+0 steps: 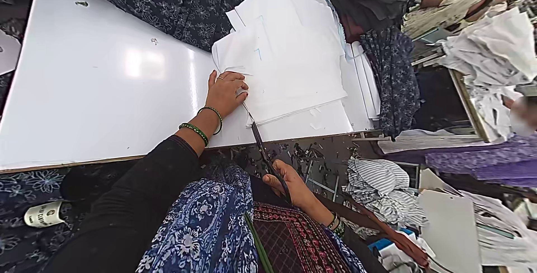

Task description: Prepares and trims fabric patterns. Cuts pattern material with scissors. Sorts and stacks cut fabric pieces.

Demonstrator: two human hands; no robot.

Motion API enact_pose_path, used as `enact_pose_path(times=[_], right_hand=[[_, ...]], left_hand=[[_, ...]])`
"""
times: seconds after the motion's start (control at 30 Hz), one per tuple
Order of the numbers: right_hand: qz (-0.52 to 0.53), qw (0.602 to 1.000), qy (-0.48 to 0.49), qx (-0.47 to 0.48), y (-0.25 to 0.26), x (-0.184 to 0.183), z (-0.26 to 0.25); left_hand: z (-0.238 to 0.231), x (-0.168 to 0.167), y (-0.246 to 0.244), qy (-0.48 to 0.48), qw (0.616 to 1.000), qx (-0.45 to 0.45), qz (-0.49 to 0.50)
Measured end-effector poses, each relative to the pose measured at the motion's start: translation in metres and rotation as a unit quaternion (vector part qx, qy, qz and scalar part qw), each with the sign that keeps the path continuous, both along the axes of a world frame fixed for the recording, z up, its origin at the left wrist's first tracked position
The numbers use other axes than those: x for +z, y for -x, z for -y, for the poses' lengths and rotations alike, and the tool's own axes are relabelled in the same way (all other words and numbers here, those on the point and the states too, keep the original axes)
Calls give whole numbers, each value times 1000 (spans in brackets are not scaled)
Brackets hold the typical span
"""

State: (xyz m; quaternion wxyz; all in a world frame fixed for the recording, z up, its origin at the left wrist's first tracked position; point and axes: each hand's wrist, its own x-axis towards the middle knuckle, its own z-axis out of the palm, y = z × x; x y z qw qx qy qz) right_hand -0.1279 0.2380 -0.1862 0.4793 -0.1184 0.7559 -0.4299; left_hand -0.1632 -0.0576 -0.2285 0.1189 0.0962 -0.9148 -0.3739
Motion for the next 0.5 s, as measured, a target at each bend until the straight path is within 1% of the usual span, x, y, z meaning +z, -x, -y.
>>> enact_pose_path(times=[0.1, 0.2, 0.3, 0.37, 0.5], right_hand=[[-2, 1000, -11, 16, 0, 2, -4], [38, 997, -19, 60, 6, 1, -15], [54, 992, -42, 104, 12, 6, -21], [67, 992, -26, 99, 13, 8, -19], [90, 994, 11, 58, 14, 10, -6]], left_hand=[[1, 0, 0, -1, 1000, 0, -5], [1, -2, 1, 1, 1000, -2, -6], [1, -5, 2, -1, 1000, -3, -16], [1, -4, 2, 0, 1000, -4, -13], [1, -4, 2, 0, 1000, -3, -10]])
